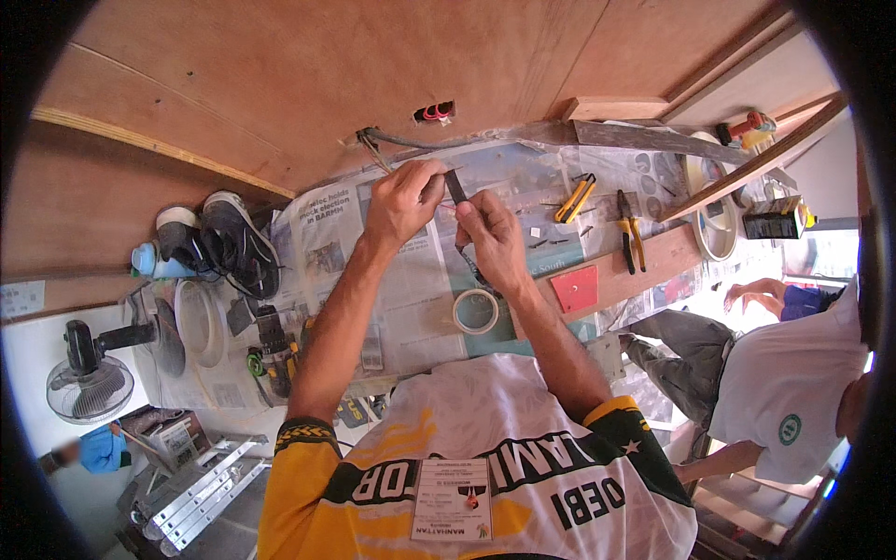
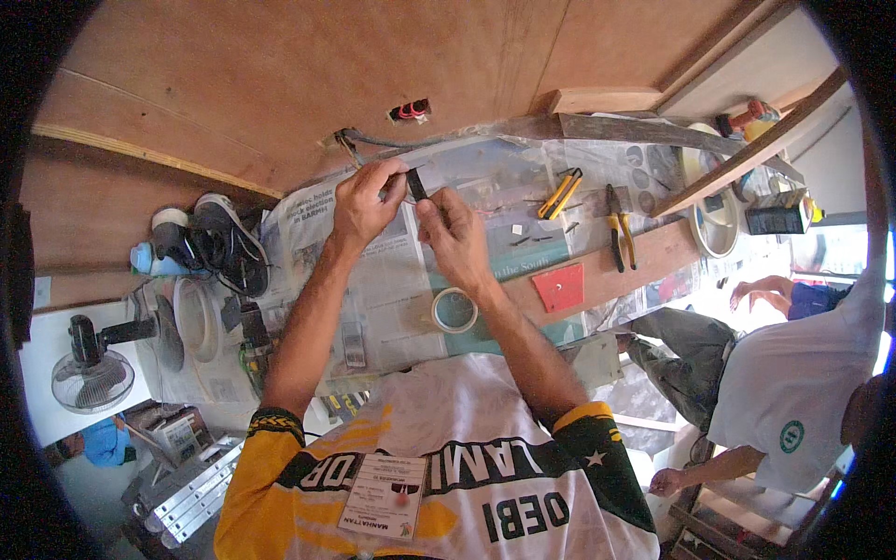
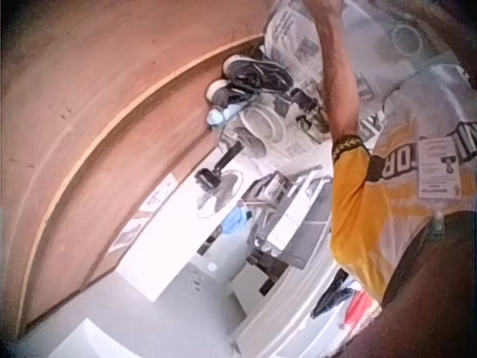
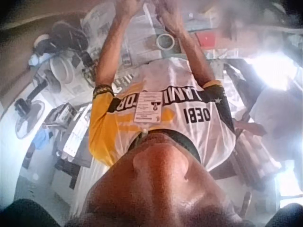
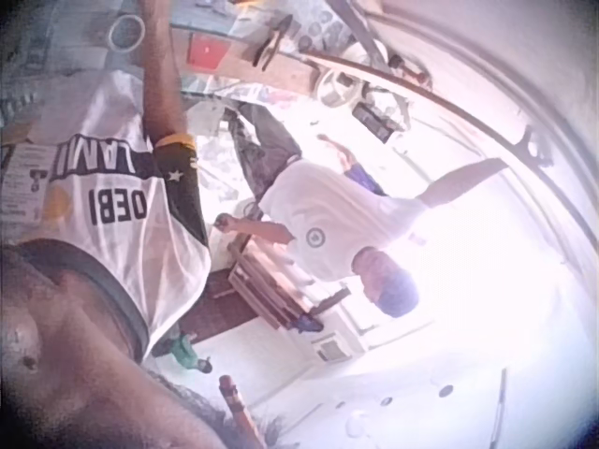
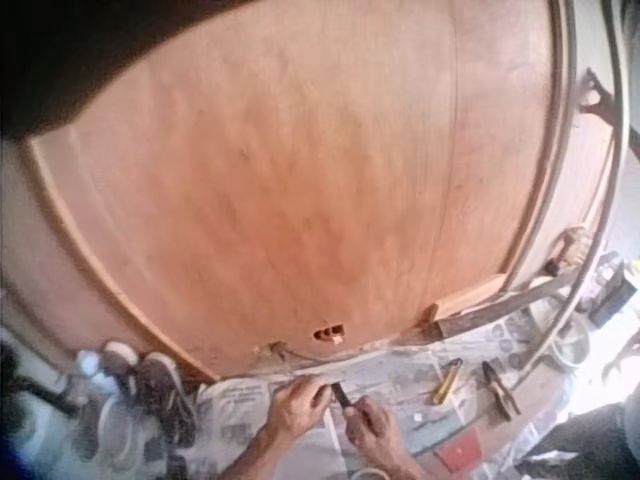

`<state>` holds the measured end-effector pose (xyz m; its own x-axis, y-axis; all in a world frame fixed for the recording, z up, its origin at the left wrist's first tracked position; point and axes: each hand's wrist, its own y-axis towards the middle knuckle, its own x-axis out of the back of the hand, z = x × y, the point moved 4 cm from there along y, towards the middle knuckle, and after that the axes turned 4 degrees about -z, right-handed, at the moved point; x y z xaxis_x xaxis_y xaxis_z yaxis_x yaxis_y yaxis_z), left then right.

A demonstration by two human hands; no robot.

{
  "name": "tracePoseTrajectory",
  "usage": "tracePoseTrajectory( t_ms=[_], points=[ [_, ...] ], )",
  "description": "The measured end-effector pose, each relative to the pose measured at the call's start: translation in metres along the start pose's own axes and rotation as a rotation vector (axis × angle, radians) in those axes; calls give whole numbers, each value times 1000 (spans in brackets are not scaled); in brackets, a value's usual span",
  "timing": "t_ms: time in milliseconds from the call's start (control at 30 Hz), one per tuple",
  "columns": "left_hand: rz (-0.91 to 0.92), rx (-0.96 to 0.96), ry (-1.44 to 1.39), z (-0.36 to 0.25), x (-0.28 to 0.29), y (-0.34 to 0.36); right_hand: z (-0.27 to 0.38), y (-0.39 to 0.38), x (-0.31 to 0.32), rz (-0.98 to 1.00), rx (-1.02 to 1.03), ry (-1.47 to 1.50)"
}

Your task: The person strips the insulation from electrical wires using pliers and a utility knife. They then twist the exposed wire ends together and wrap the connections with black electrical tape. The person works on multiple wire connections, securing them against a wooden surface.

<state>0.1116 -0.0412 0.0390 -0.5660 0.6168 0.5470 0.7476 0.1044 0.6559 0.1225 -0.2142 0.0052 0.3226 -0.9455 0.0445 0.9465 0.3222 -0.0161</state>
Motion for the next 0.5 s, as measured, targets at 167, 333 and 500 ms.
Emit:
tracePoseTrajectory(
  t_ms=[167, 333, 500],
  points=[
    [144, 72, -108, -4, 8, 4, -17, 38, 15, -6, 158, -301],
    [215, 82, -167, -4, 12, -1, -13, 79, 7, 75, 300, -402],
    [232, 211, -193, 4, 10, -6, 28, 87, 5, 109, 693, -632]
  ],
)
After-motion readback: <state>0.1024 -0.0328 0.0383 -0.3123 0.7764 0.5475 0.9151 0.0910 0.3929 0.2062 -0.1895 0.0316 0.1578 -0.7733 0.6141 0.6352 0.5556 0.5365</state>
